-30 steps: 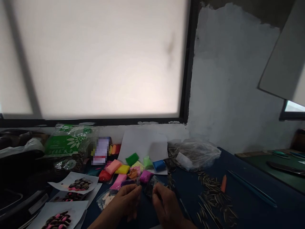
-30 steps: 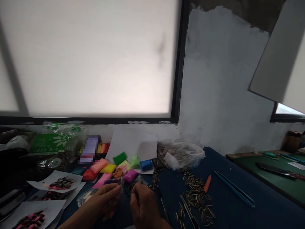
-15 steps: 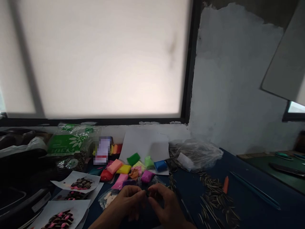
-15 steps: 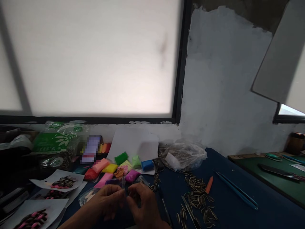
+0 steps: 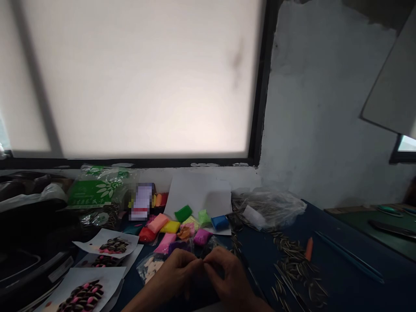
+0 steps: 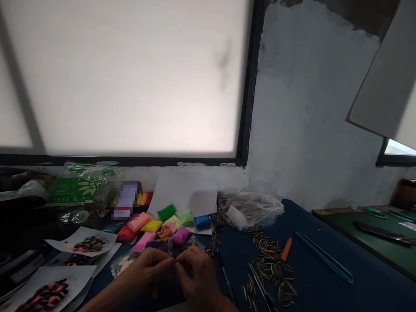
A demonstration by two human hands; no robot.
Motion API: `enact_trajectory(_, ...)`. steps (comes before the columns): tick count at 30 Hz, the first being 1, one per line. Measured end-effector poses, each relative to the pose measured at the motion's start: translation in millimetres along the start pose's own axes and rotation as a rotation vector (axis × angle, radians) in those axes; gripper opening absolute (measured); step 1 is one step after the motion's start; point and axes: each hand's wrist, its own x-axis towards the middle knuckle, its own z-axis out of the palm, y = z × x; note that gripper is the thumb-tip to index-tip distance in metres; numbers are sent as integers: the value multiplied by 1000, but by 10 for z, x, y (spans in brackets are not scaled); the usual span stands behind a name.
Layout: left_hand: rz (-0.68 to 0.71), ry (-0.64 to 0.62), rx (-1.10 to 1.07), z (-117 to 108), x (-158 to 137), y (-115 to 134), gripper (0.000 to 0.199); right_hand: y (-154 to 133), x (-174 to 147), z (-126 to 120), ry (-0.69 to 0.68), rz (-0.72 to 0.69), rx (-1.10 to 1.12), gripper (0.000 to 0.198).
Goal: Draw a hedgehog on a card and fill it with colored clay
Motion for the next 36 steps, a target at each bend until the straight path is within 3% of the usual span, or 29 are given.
enact_trajectory(7,118,316,108,-251,62,-112,64,-37,-5,6,20,-23,-72,17)
enact_trajectory(13,271,489,370,-196,2,-188,29,-44,-19,24,-10,-37,-71,17)
enact_trajectory(23,313,337,782,6,-22,-346,27,-26,-51,54,-43,-64,-71,13)
enact_trajectory(30,268,255,983,55,-60,-261,25,-197,-73,109,-99,-109,-47,14)
enact_trajectory(36,248,251,1037,51,-59,-248,29,-260,-284,100,-220,7,-7,14)
